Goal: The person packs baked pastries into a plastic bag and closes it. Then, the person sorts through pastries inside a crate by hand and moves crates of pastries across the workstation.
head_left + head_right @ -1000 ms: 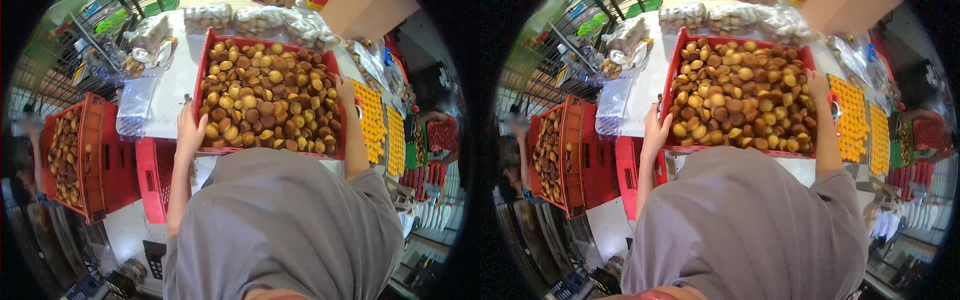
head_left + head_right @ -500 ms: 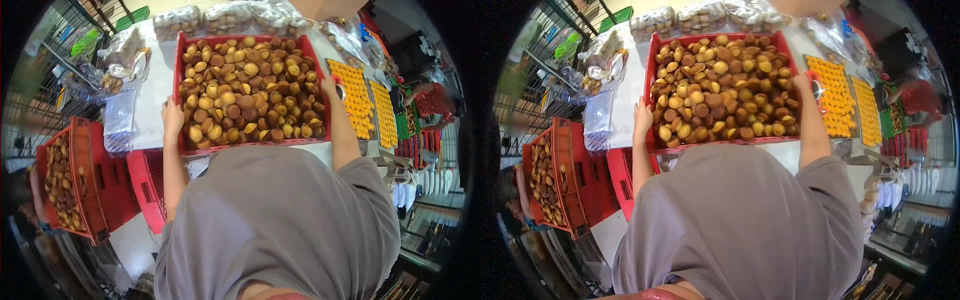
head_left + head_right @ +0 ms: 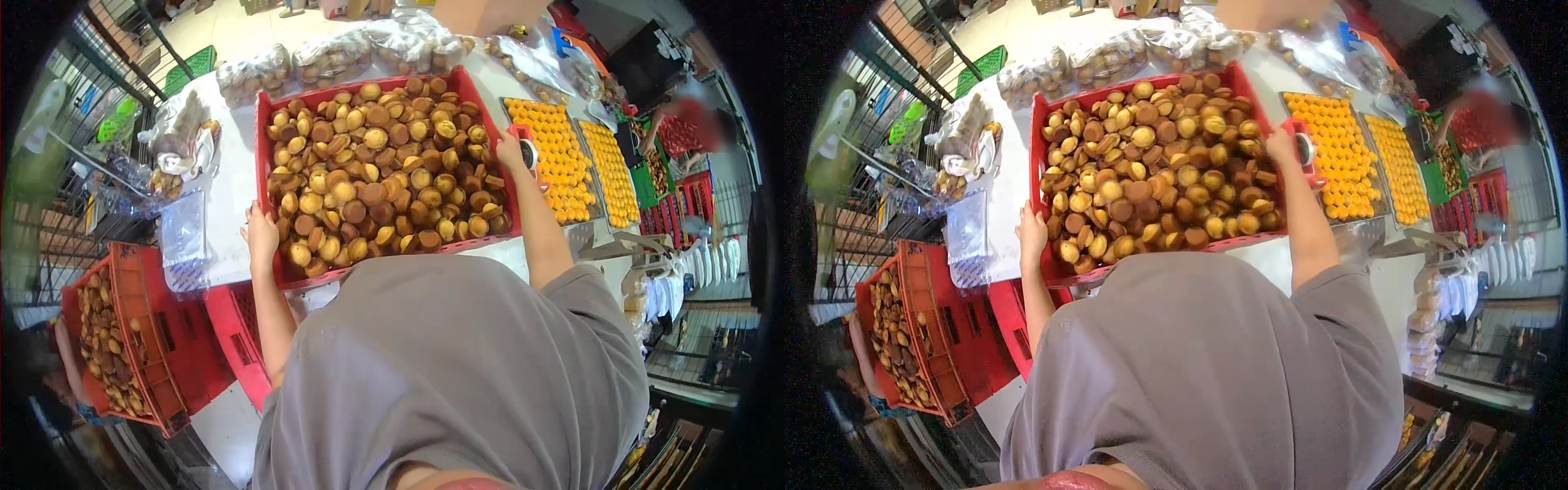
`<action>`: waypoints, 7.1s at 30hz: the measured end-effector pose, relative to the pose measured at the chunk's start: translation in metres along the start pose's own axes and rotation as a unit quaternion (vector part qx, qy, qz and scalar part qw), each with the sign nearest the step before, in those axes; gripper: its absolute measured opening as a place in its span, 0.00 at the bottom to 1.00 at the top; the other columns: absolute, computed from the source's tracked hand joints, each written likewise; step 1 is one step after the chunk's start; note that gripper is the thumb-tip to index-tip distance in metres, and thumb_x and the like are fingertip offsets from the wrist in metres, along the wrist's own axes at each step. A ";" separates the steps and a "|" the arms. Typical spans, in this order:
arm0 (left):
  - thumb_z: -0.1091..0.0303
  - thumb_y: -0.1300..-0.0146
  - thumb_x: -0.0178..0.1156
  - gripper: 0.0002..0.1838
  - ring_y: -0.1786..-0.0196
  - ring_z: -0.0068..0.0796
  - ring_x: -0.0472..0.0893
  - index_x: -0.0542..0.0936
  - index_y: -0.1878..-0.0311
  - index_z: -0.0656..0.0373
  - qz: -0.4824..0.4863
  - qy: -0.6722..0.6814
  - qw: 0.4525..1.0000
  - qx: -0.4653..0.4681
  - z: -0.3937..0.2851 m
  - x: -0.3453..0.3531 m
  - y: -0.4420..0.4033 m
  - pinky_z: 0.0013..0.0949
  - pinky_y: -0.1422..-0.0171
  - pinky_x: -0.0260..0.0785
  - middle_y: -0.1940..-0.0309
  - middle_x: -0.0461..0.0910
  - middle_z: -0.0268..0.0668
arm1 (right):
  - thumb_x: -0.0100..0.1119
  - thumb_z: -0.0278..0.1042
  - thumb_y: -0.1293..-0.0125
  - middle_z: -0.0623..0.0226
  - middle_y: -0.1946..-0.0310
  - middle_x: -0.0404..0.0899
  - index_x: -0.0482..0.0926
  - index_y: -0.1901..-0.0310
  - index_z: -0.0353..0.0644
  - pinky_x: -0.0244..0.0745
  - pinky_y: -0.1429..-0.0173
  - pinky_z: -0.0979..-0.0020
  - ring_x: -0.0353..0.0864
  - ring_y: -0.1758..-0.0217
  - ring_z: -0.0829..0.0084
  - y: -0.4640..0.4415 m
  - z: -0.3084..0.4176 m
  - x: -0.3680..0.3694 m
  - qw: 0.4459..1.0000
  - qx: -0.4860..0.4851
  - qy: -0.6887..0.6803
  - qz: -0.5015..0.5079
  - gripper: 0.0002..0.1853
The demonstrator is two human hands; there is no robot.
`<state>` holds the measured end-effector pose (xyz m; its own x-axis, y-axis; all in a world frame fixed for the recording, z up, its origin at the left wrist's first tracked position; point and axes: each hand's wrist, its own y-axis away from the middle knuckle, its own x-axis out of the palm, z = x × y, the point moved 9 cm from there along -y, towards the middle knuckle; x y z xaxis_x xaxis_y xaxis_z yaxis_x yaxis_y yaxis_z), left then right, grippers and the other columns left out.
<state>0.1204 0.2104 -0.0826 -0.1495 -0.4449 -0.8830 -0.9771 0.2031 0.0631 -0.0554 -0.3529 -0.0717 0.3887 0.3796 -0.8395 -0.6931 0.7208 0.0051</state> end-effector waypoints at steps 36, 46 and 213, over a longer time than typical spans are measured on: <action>0.67 0.41 0.45 0.23 0.39 0.42 0.59 0.58 0.42 0.62 -0.010 -0.017 1.000 -0.022 -0.005 -0.009 0.005 0.61 0.40 0.37 0.46 0.64 0.47 | 0.43 0.31 0.45 0.48 0.64 0.73 0.70 0.50 0.51 0.68 0.55 0.59 0.73 0.59 0.52 0.004 0.000 -0.004 0.994 -0.067 -0.046 -0.067 0.19; 0.62 0.43 0.50 0.24 0.43 0.44 0.63 0.62 0.45 0.62 -0.185 0.203 0.961 0.042 0.001 -0.076 0.083 0.38 0.39 0.52 0.47 0.65 0.48 | 0.48 0.36 0.47 0.47 0.66 0.74 0.71 0.53 0.46 0.67 0.59 0.60 0.73 0.62 0.51 0.000 0.008 -0.002 0.986 -0.155 -0.004 -0.068 0.18; 0.69 0.45 0.49 0.11 0.57 0.39 0.74 0.75 0.60 0.62 -0.279 0.040 0.959 -0.033 0.613 -0.491 0.167 0.34 0.51 0.65 0.63 0.76 0.45 | 0.52 0.30 0.47 0.73 0.83 0.59 0.53 0.69 0.47 0.59 0.84 0.78 0.59 0.85 0.80 0.583 0.634 0.371 0.727 0.050 -0.603 0.324 0.15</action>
<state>0.1235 0.9974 0.0766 0.3916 -0.5337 -0.7496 -0.9151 -0.1409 -0.3778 0.0696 0.5761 -0.0363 0.2919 0.8476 0.4431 -0.9437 0.1797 0.2779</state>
